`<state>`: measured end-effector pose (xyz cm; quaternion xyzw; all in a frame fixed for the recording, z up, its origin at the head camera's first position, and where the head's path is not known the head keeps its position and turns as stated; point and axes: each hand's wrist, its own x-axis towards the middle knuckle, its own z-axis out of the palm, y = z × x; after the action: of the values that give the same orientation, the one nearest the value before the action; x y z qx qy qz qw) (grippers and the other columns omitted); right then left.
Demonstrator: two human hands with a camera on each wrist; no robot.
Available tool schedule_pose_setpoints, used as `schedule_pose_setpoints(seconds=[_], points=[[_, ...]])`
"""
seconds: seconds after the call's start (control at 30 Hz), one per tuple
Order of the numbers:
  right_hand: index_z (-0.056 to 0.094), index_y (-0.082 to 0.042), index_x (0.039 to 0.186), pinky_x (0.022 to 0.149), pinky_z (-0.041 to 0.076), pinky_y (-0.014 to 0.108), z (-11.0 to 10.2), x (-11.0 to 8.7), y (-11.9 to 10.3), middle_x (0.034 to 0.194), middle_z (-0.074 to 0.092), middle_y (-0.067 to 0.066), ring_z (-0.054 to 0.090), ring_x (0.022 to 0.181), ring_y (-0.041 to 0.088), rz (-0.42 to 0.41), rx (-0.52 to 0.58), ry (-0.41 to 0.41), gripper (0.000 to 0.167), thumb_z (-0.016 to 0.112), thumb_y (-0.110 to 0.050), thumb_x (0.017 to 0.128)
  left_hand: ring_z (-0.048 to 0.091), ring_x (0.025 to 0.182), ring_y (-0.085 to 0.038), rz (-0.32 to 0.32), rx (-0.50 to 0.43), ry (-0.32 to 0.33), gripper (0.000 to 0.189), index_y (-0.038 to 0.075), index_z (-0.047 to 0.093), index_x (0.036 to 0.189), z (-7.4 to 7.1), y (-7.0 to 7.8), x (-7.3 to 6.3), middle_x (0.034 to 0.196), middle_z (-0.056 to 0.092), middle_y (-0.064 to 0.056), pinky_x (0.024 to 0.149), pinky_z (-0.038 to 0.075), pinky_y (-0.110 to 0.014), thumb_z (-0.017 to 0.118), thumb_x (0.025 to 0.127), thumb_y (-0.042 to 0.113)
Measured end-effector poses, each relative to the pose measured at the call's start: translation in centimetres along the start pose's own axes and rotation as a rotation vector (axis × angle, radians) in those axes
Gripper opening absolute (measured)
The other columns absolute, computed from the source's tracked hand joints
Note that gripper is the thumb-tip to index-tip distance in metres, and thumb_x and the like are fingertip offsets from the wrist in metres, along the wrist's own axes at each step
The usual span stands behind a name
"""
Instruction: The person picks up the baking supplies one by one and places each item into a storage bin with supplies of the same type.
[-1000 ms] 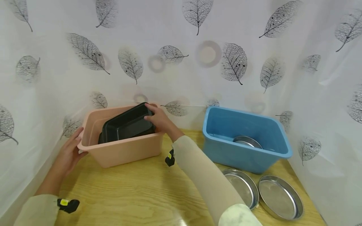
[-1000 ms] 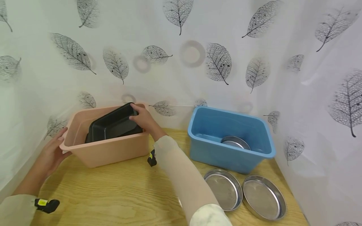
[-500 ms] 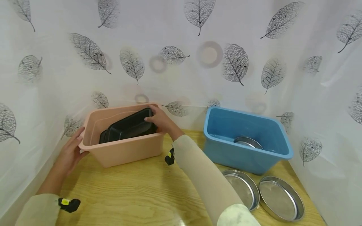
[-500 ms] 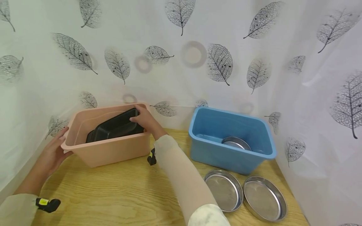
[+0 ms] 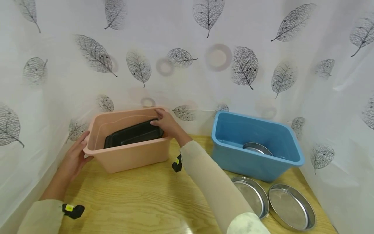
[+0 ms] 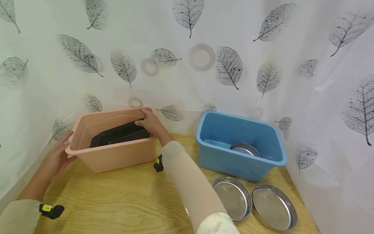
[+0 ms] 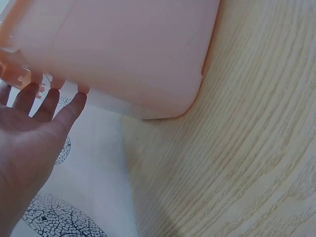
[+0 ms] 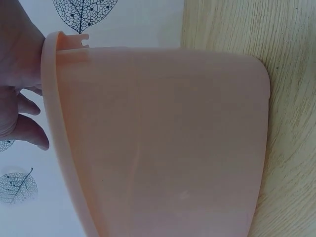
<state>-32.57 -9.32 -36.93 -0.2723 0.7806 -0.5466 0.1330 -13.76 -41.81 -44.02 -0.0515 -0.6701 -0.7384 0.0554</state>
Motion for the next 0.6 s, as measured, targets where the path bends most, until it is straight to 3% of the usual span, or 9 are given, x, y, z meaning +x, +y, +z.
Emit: schedule_pose_setpoints(seconds=[0.37, 0.6], points=[[0.033, -0.008, 0.158, 0.113, 0.042, 0.039, -1.1, -1.2, -0.3, 0.161, 0.036, 0.017, 0.038, 0.147, 0.028, -0.051, 0.069, -0.023, 0.069, 0.067, -0.009, 0.097, 0.050, 0.119, 0.009, 0.023, -0.036, -0.021, 0.057, 0.029, 0.007, 0.164, 0.5, -0.3, 0.6, 0.171, 0.007, 0.005, 0.087, 0.051, -0.015, 0.031, 0.112, 0.027], [0.036, -0.012, 0.157, 0.109, 0.046, 0.037, -1.8, -2.4, -0.8, 0.158, 0.041, 0.016, 0.044, 0.143, 0.030, -0.096, 0.014, -0.014, 0.069, 0.069, -0.016, 0.097, 0.051, 0.119, 0.007, 0.030, -0.051, -0.007, 0.057, 0.029, 0.007, 0.164, 0.3, -0.4, 0.5, 0.169, 0.012, 0.006, 0.086, 0.052, -0.015, 0.031, 0.112, 0.027]])
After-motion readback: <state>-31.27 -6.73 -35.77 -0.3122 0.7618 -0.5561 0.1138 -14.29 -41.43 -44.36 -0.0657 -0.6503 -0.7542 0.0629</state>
